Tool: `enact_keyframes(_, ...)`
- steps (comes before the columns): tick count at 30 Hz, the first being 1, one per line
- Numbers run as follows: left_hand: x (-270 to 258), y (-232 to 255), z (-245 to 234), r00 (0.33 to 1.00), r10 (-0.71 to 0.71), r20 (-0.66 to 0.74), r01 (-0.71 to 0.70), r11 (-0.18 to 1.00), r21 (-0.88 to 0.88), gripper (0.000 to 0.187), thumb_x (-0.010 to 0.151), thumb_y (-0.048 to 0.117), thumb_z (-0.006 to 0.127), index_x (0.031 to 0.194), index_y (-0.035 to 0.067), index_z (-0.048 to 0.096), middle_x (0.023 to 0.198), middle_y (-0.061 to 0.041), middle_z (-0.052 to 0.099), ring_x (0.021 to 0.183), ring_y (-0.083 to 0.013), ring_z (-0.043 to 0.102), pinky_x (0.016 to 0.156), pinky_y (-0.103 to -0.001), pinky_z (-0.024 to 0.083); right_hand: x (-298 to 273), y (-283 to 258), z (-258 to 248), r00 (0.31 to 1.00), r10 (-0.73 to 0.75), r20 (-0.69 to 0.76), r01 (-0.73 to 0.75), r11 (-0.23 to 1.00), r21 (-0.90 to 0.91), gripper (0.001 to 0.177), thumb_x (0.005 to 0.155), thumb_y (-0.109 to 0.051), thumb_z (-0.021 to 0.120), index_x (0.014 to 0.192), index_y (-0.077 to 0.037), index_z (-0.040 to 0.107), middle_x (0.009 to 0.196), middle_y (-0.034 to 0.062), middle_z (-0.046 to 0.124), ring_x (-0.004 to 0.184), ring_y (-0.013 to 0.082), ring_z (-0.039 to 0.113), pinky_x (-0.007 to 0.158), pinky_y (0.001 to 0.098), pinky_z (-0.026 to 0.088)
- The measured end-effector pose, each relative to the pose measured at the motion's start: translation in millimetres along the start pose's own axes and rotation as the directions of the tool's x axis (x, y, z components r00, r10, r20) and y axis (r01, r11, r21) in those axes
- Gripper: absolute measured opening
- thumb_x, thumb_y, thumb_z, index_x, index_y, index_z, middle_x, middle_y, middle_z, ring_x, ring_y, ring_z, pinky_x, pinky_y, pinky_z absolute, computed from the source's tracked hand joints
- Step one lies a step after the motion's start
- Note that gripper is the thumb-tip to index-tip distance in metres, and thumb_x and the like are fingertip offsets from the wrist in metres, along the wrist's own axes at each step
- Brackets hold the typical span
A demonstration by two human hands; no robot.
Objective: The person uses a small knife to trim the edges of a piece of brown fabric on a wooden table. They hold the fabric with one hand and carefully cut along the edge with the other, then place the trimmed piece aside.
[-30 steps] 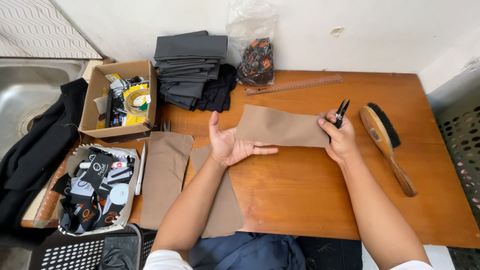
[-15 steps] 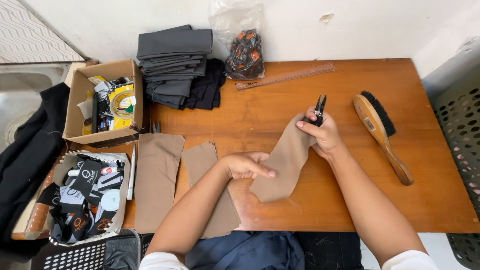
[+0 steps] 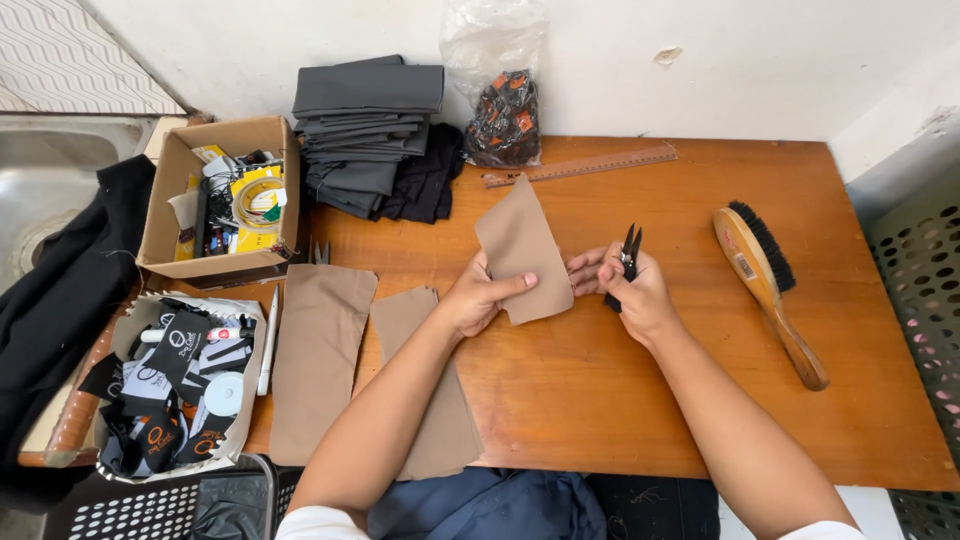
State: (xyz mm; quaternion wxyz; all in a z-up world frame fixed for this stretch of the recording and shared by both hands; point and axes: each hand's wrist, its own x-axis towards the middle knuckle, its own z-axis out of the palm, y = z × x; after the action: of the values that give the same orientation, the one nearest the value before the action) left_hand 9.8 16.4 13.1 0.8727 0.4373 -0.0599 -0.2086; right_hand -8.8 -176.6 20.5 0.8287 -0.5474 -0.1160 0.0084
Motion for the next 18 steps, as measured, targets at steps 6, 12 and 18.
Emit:
enact_keyframes(6,1,-1,8,0.999,0.042,0.000,-0.041,0.972,0.231,0.063,0.058,0.000,0.078,0.113,0.008,0.047,0.098,-0.008,0.060,0.087,-0.0225,0.060,0.070,-0.039,0.054,0,8,-3,0.997,-0.008,-0.081,-0.001,0.993,-0.115,0.041,0.071,0.002,0.066,0.064,-0.015,0.029,0.082,0.0117,0.061,0.068,0.0117,0.060,0.058,0.0183,0.046)
enact_keyframes(12,-5,3,15,0.997,0.081,-0.009,-0.075,0.953,0.294,0.063,0.059,0.000,0.076,0.115,0.009,0.048,0.098,-0.005,0.059,0.088,-0.0192,0.058,0.071,-0.036,0.053,1,1,4,0.993,-0.044,-0.111,0.034,0.995,-0.095,0.041,0.074,0.004,0.064,0.064,-0.014,0.028,0.073,0.0119,0.059,0.060,0.0143,0.058,0.053,0.0211,0.047)
enact_keyframes(18,1,-1,8,0.991,0.129,-0.025,-0.115,0.942,0.315,0.065,0.059,0.001,0.077,0.115,0.010,0.047,0.097,-0.005,0.059,0.088,-0.0187,0.057,0.072,-0.036,0.053,1,4,-1,0.983,-0.033,-0.182,0.021,0.997,-0.072,0.040,0.076,0.003,0.062,0.063,-0.014,0.029,0.073,0.0105,0.058,0.059,0.0137,0.060,0.051,0.0213,0.051)
